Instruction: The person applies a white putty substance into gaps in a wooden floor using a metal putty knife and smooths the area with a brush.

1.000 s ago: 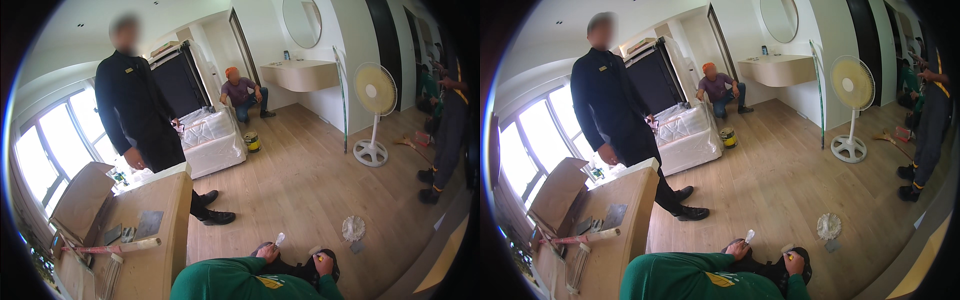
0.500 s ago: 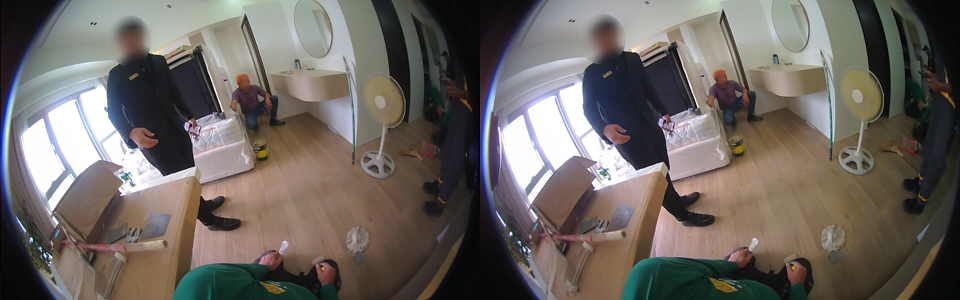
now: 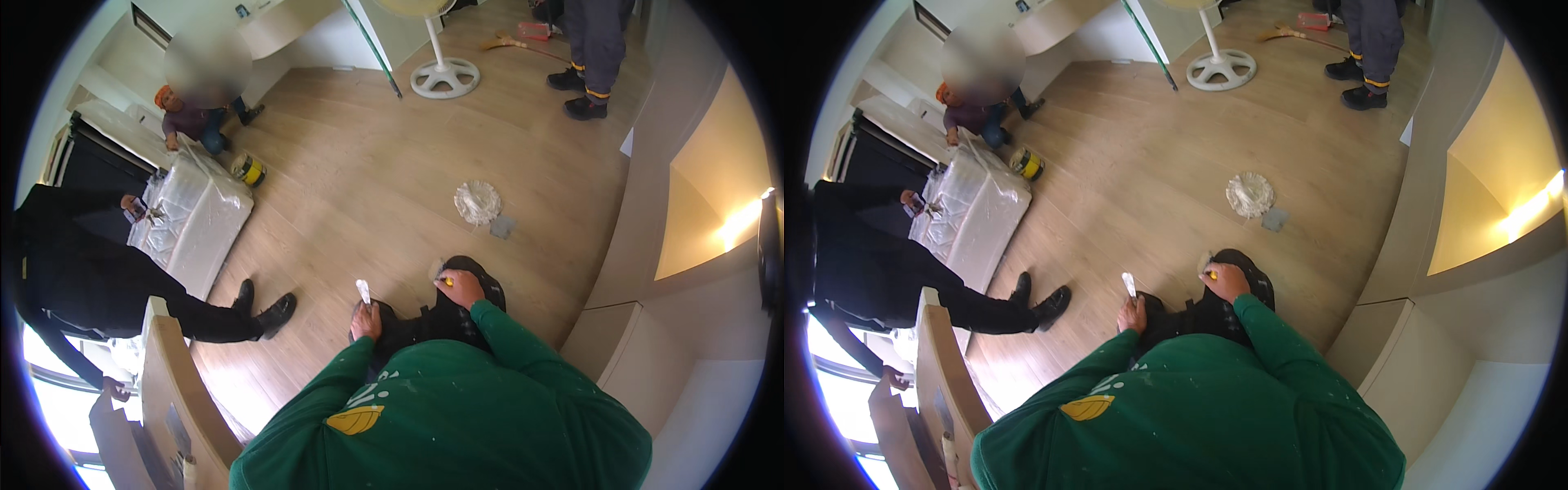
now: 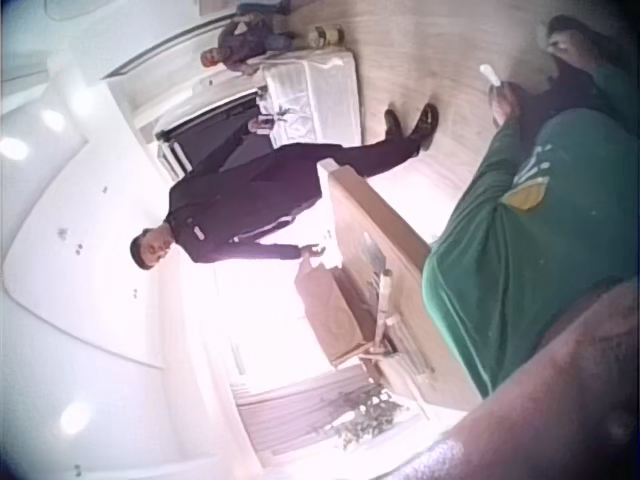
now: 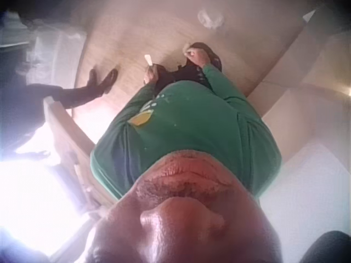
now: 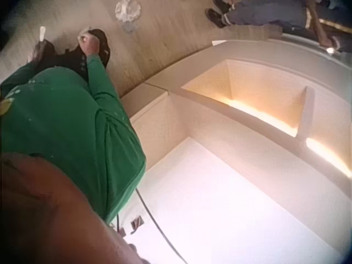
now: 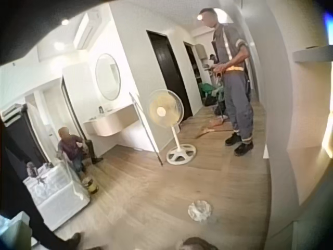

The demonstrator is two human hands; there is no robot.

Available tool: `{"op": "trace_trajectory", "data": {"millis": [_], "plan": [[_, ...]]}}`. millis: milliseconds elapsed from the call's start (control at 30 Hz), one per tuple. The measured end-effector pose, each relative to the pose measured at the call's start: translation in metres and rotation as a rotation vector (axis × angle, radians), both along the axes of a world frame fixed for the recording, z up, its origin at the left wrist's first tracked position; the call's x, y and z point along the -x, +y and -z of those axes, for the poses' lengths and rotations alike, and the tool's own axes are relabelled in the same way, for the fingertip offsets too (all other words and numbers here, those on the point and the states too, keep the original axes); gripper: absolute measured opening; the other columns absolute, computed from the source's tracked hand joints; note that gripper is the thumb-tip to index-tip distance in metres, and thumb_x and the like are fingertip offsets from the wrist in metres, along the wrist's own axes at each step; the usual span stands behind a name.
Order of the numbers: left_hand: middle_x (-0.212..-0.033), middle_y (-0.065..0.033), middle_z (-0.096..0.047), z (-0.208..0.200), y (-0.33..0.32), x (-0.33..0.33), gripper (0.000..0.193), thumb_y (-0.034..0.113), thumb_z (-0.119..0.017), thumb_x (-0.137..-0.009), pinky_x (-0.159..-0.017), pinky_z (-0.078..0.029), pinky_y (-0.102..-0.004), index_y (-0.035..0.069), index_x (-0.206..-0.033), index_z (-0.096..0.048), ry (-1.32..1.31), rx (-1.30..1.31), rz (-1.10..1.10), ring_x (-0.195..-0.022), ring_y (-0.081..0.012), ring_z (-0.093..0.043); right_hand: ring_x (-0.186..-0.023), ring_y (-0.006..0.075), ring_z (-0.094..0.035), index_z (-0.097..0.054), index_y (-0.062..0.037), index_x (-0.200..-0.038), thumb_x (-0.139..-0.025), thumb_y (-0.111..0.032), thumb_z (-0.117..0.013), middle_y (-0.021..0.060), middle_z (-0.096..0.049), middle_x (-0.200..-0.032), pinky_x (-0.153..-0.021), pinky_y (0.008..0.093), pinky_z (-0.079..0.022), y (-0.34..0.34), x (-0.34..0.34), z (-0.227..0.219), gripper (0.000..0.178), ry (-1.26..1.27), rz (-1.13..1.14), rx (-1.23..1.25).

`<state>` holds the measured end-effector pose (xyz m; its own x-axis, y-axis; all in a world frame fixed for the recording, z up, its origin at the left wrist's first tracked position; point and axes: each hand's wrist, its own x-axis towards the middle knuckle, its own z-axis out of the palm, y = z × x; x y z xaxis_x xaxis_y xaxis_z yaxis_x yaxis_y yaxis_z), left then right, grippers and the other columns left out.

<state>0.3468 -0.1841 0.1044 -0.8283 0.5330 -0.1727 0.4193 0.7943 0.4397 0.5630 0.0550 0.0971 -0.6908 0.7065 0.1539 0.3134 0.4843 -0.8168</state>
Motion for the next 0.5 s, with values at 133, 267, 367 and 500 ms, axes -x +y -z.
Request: {"op": "trace_trajectory", "data": {"millis": [133,267,367,500], "plan": [[-0.116,-0.0297,-0.066,-0.005,0.005,-0.016,0.053,0.050,-0.049,-0.099,-0.094,-0.048,-0.0562,0.003,-0.119,-0.062,-0.001,-0.011,0.031,-0.109,-0.0477,-0.063,-0.080,0.0386,-0.069,-0.076,-0.0082,-0.089,-0.084,-0.037,-0.075,0.0175,-0.072,-0.085,-0.074,0.0471,-0.055,-0.002,-0.014,-0.003,0.029,-0.032,0.037,0.018],[-0.113,-0.0303,-0.067,-0.011,-0.003,-0.011,0.051,0.049,-0.050,-0.099,-0.092,-0.049,-0.0564,0.003,-0.115,-0.062,0.014,-0.030,0.018,-0.107,-0.0477,-0.063,-0.082,0.0389,-0.069,-0.075,-0.0073,-0.090,-0.085,-0.037,-0.075,0.0173,-0.073,-0.086,-0.073,0.0474,-0.055,-0.009,-0.006,-0.007,0.030,-0.033,0.023,0.028],[-0.114,-0.0288,-0.067,-0.018,-0.004,-0.013,0.050,0.049,-0.050,-0.099,-0.092,-0.049,-0.0562,0.003,-0.113,-0.062,-0.026,-0.031,0.009,-0.108,-0.0469,-0.063,-0.084,0.0388,-0.069,-0.074,-0.0074,-0.090,-0.086,-0.036,-0.075,0.0165,-0.073,-0.088,-0.074,0.0464,-0.055,-0.010,-0.004,-0.008,0.029,-0.005,0.001,0.028],[-0.116,-0.0239,-0.066,-0.022,-0.004,-0.008,0.050,0.048,-0.049,-0.099,-0.092,-0.049,-0.0552,0.002,-0.113,-0.062,-0.037,-0.018,0.011,-0.108,-0.0455,-0.063,-0.085,0.0389,-0.070,-0.074,-0.0074,-0.093,-0.086,-0.034,-0.075,0.0161,-0.073,-0.089,-0.074,0.0458,-0.056,-0.010,0.002,-0.008,0.027,-0.021,-0.005,0.016]]}}
